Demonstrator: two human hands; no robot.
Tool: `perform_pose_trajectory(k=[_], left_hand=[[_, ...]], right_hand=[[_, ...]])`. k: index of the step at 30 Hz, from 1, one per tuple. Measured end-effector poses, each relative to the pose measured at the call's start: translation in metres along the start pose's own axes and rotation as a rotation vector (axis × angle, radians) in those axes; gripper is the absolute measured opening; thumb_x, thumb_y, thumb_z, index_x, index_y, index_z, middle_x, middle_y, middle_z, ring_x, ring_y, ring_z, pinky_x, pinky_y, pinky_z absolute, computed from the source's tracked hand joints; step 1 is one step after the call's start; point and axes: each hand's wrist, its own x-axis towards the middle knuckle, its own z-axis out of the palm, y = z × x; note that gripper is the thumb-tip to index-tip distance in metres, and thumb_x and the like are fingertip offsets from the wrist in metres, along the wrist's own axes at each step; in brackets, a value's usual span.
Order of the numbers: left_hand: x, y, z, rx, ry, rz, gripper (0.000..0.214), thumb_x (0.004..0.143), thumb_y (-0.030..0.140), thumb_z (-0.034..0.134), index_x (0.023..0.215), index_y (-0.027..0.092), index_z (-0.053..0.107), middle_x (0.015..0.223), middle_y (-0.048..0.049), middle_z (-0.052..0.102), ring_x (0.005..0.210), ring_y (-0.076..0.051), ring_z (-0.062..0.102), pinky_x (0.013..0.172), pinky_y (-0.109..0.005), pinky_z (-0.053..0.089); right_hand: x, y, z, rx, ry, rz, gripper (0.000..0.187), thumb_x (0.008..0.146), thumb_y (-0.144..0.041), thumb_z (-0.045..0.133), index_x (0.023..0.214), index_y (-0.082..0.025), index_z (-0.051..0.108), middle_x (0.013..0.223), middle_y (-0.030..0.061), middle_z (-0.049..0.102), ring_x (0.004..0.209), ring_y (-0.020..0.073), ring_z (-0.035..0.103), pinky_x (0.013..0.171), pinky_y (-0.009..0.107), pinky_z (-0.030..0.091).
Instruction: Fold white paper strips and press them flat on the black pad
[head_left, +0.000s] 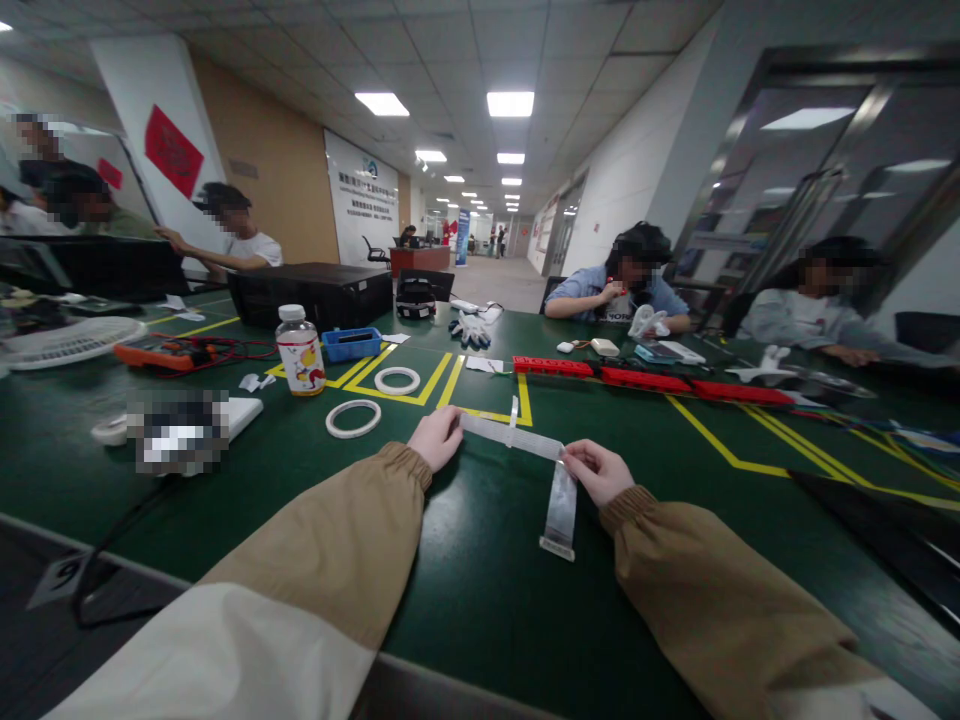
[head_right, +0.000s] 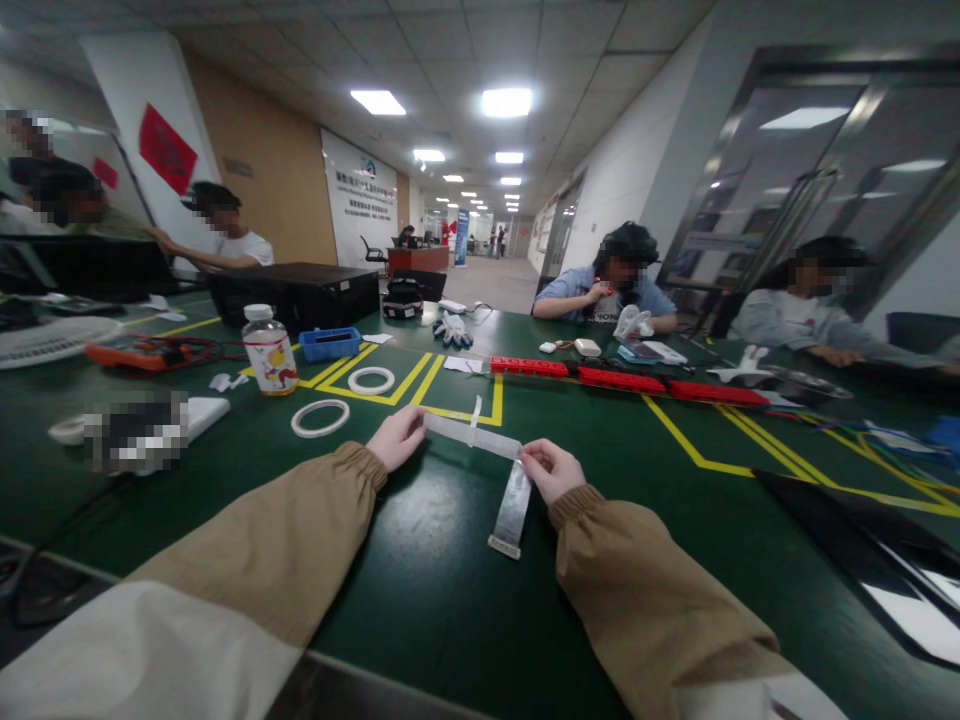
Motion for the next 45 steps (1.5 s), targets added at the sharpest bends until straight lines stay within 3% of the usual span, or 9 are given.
perform_pose_trajectory(k=[3, 7, 15, 22, 34, 40, 43, 45], left_hand=[[-0.002, 0.005, 0.001, 0.179, -0.018, 0.132, 0.031, 0.077, 0.017, 0.051, 0.108, 0.018, 0.053, 0.101, -0.0057, 0.056, 0.097, -0.022, 0.051, 0.086, -0.035, 0.037], [-0.004, 0.008, 0.003, 0.352, -0.091, 0.269, 0.036, 0.077, 0.022, 0.057, 0.112, 0.02, 0.05, 0.107, -0.0051, 0.055, 0.103, -0.022, 0.05, 0.089, -0.036, 0.036], [-0.003, 0.01, 0.003, 0.436, -0.129, 0.341, 0.036, 0.078, 0.033, 0.064, 0.11, 0.022, 0.053, 0.104, -0.0027, 0.058, 0.103, -0.021, 0.051, 0.091, -0.036, 0.032], [-0.004, 0.01, 0.003, 0.445, -0.194, 0.343, 0.038, 0.079, 0.04, 0.063, 0.111, 0.021, 0.054, 0.102, -0.0027, 0.06, 0.099, -0.02, 0.053, 0.084, -0.032, 0.036], [-0.006, 0.017, 0.001, 0.448, -0.242, 0.331, 0.036, 0.081, 0.043, 0.058, 0.108, 0.02, 0.055, 0.097, -0.0034, 0.058, 0.088, -0.019, 0.056, 0.075, -0.029, 0.043], [-0.007, 0.022, -0.001, 0.433, -0.275, 0.31, 0.032, 0.081, 0.041, 0.059, 0.105, 0.02, 0.056, 0.095, -0.0029, 0.058, 0.087, -0.019, 0.055, 0.074, -0.028, 0.043], [-0.007, 0.022, 0.0, 0.422, -0.294, 0.297, 0.032, 0.08, 0.041, 0.06, 0.104, 0.02, 0.056, 0.095, -0.0027, 0.058, 0.087, -0.019, 0.054, 0.075, -0.028, 0.043], [-0.008, 0.022, 0.001, 0.413, -0.303, 0.293, 0.032, 0.08, 0.041, 0.06, 0.105, 0.021, 0.056, 0.095, -0.0026, 0.058, 0.087, -0.018, 0.054, 0.075, -0.028, 0.043]], right_hand=[[-0.001, 0.001, 0.0, -0.051, -0.015, -0.029, 0.028, 0.064, -0.042, 0.062, 0.074, -0.016, 0.06, 0.062, 0.0015, 0.059, 0.056, 0.0148, 0.052, 0.051, 0.026, 0.04], [-0.002, 0.0, 0.002, -0.097, -0.017, -0.066, 0.026, 0.067, -0.042, 0.058, 0.076, -0.017, 0.058, 0.064, 0.0012, 0.056, 0.058, 0.0151, 0.051, 0.053, 0.027, 0.04], [-0.004, 0.002, 0.001, -0.171, -0.131, -0.178, 0.022, 0.078, -0.04, 0.051, 0.083, -0.018, 0.053, 0.069, 0.0006, 0.054, 0.06, 0.0142, 0.052, 0.054, 0.025, 0.041], [-0.001, 0.008, -0.004, -0.199, -0.117, -0.166, 0.032, 0.076, -0.047, 0.053, 0.087, -0.017, 0.056, 0.066, 0.0006, 0.054, 0.056, 0.0135, 0.05, 0.051, 0.025, 0.04], [-0.005, 0.002, -0.008, -0.474, -0.112, -0.235, 0.035, 0.081, -0.043, 0.042, 0.092, -0.016, 0.061, 0.069, 0.0034, 0.059, 0.061, 0.0163, 0.055, 0.059, 0.028, 0.045], [-0.006, -0.007, -0.011, -0.596, 0.013, -0.432, 0.033, 0.081, -0.037, 0.044, 0.097, -0.014, 0.061, 0.091, 0.0103, 0.058, 0.077, 0.0198, 0.057, 0.069, 0.034, 0.05], [-0.025, -0.02, -0.014, -0.588, 0.121, -0.516, 0.035, 0.082, -0.036, 0.047, 0.105, -0.014, 0.059, 0.099, 0.0127, 0.057, 0.088, 0.0234, 0.056, 0.076, 0.039, 0.05], [-0.056, -0.028, -0.014, -0.506, 0.14, -0.524, 0.034, 0.082, -0.035, 0.049, 0.109, -0.017, 0.059, 0.101, 0.0123, 0.057, 0.094, 0.0245, 0.056, 0.08, 0.04, 0.05]])
